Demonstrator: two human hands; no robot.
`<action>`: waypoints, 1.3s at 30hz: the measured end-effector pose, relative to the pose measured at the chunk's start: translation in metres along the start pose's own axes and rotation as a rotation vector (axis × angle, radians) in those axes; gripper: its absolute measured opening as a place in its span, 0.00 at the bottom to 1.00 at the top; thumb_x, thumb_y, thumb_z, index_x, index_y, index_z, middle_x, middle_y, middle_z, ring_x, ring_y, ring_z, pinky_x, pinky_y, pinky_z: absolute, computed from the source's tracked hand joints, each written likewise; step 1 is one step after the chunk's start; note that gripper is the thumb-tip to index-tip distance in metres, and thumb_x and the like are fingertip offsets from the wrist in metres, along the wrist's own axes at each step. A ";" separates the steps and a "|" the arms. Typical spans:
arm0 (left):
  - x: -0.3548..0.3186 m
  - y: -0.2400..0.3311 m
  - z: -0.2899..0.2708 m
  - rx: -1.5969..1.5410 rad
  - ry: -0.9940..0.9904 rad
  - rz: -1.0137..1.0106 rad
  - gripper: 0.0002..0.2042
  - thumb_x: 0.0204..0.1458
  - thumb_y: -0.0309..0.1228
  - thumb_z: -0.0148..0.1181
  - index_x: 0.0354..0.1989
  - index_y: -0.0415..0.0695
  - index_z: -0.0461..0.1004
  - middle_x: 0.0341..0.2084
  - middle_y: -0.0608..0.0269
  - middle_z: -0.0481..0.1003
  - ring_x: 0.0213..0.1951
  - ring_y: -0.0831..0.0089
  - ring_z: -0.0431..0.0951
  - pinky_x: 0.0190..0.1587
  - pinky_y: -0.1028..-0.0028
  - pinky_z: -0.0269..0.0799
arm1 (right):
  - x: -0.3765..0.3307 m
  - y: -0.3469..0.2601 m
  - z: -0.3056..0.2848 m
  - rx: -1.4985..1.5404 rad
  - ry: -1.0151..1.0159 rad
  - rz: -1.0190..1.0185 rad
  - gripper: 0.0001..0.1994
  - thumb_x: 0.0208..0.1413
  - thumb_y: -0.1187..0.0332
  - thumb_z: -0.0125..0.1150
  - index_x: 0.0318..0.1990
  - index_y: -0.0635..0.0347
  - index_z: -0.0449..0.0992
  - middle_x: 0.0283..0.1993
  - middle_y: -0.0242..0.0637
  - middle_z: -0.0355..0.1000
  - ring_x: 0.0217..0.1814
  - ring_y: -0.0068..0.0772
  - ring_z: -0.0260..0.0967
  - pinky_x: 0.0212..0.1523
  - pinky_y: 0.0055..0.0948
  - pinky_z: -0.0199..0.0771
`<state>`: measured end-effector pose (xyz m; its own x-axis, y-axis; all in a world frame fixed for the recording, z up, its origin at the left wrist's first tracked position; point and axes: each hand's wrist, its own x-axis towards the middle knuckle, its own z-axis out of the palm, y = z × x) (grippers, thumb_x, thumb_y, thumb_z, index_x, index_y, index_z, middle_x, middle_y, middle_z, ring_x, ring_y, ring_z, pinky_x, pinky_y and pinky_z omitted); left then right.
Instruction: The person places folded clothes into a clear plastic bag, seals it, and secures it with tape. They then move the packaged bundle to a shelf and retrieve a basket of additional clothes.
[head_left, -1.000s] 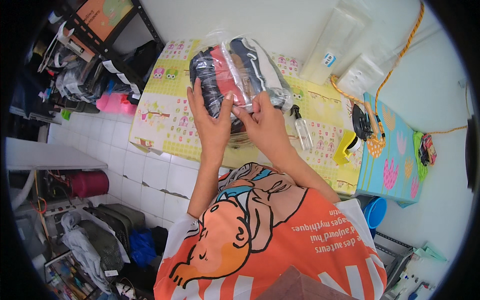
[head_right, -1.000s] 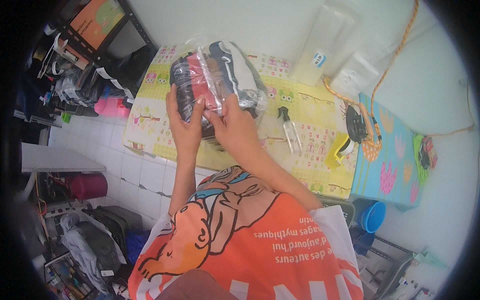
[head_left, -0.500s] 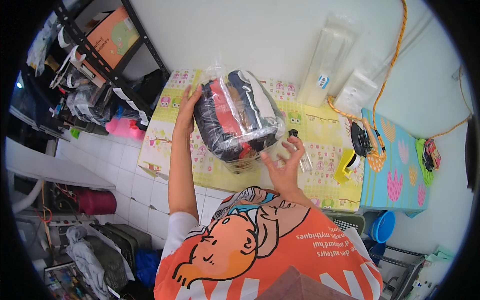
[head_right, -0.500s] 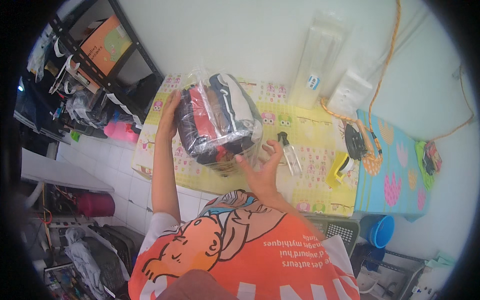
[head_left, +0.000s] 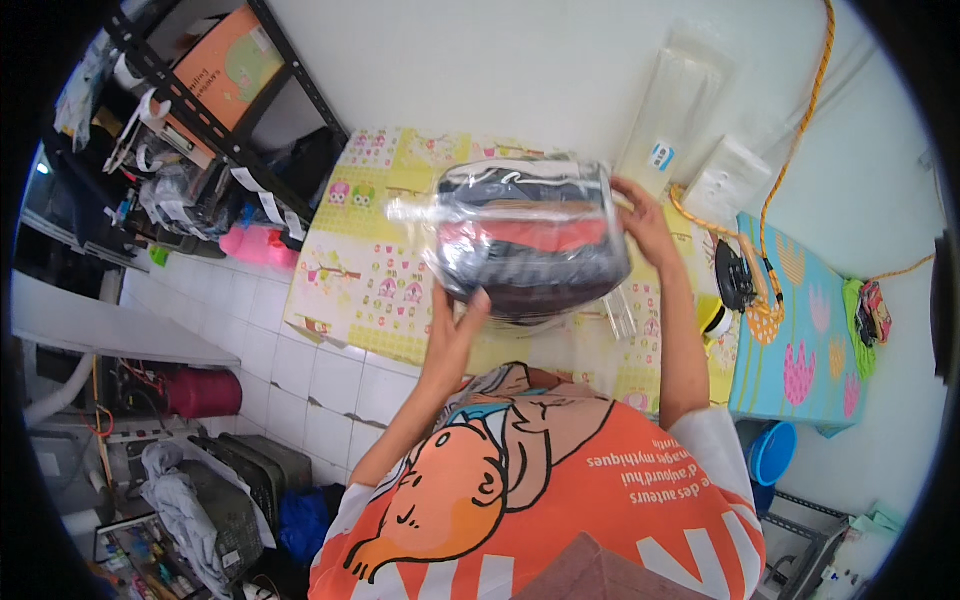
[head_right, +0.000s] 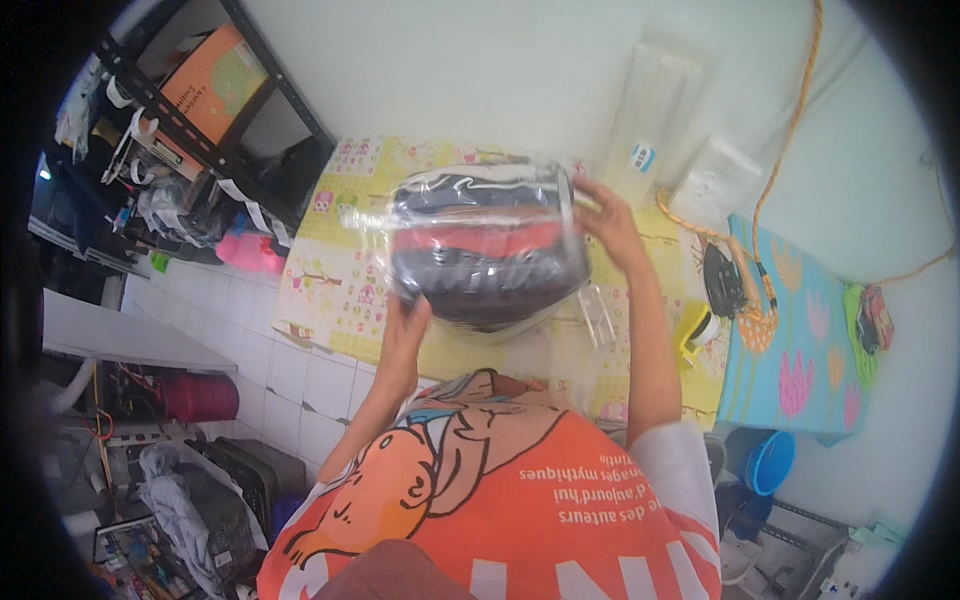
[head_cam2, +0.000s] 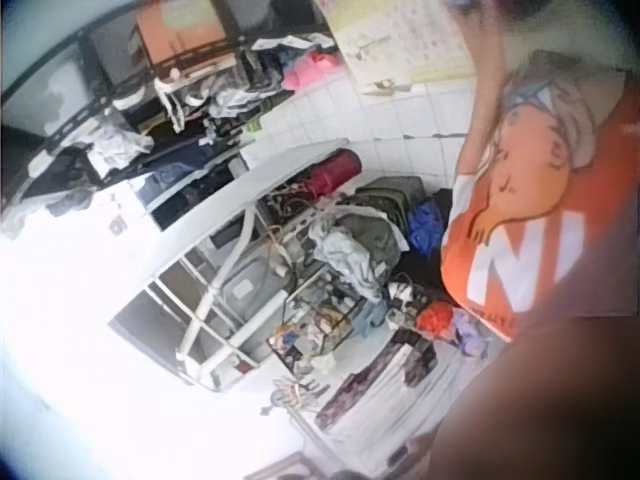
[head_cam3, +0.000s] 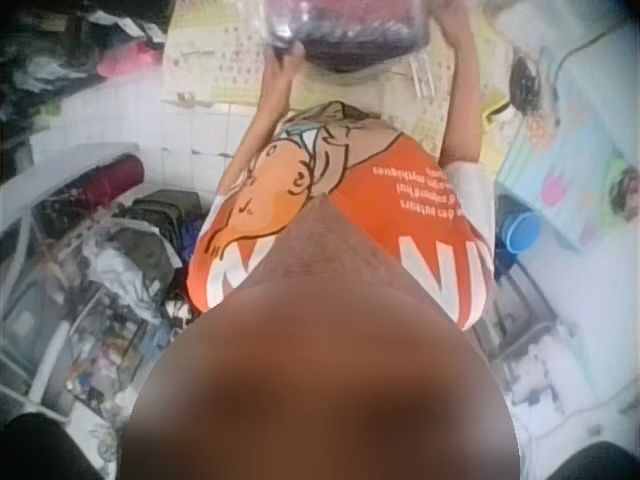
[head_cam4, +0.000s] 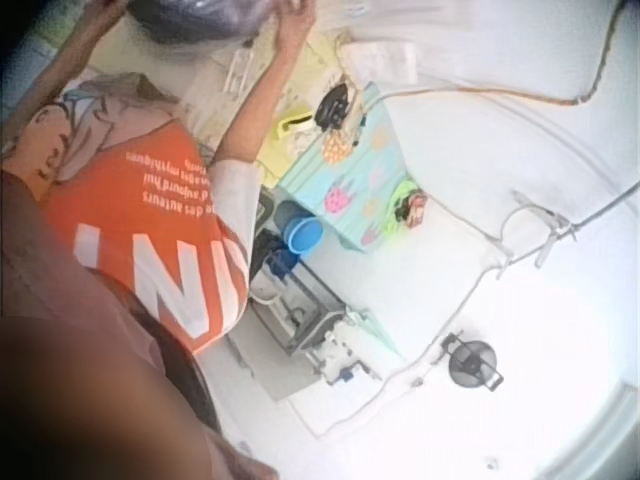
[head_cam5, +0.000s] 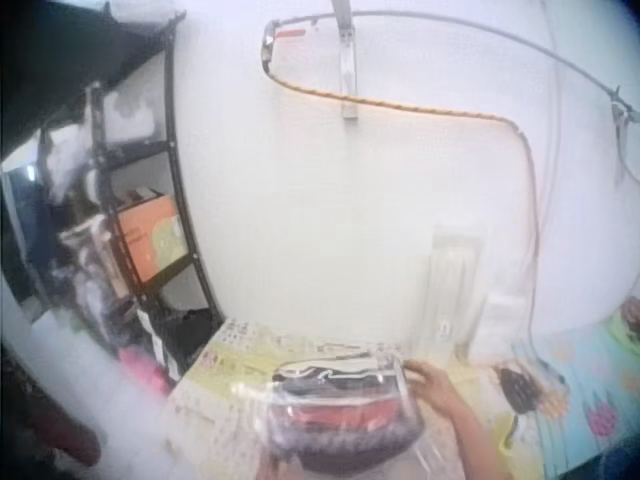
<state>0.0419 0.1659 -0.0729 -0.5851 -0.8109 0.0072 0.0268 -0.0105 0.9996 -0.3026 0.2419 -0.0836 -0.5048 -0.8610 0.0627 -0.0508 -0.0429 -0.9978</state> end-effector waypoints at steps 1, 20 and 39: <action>-0.017 0.004 -0.001 -0.047 -0.076 -0.055 0.42 0.60 0.49 0.56 0.73 0.38 0.40 0.68 0.41 0.52 0.68 0.54 0.55 0.70 0.60 0.45 | 0.012 -0.010 -0.009 -0.052 -0.073 -0.053 0.25 0.58 0.72 0.62 0.63 0.65 0.67 0.64 0.38 0.67 0.63 0.30 0.66 0.59 0.30 0.68; -0.030 0.089 -0.005 -0.196 -0.001 -0.165 0.29 0.55 0.20 0.61 0.63 0.40 0.53 0.37 0.47 0.79 0.38 0.69 0.83 0.33 0.75 0.82 | -0.096 -0.091 0.119 -0.575 -0.300 -0.609 0.12 0.55 0.70 0.63 0.47 0.61 0.78 0.50 0.39 0.75 0.55 0.45 0.70 0.57 0.39 0.68; -0.043 0.098 0.009 1.030 0.031 0.316 0.22 0.54 0.33 0.64 0.57 0.45 0.70 0.38 0.64 0.76 0.46 0.68 0.69 0.54 0.62 0.55 | -0.078 -0.097 0.128 -0.425 -0.503 -0.481 0.06 0.55 0.67 0.62 0.39 0.55 0.79 0.33 0.31 0.71 0.42 0.35 0.65 0.52 0.33 0.58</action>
<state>0.0628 0.2052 0.0247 -0.6501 -0.7051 0.2832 -0.5304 0.6879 0.4954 -0.1479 0.2482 0.0053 0.0980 -0.9264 0.3635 -0.5374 -0.3567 -0.7642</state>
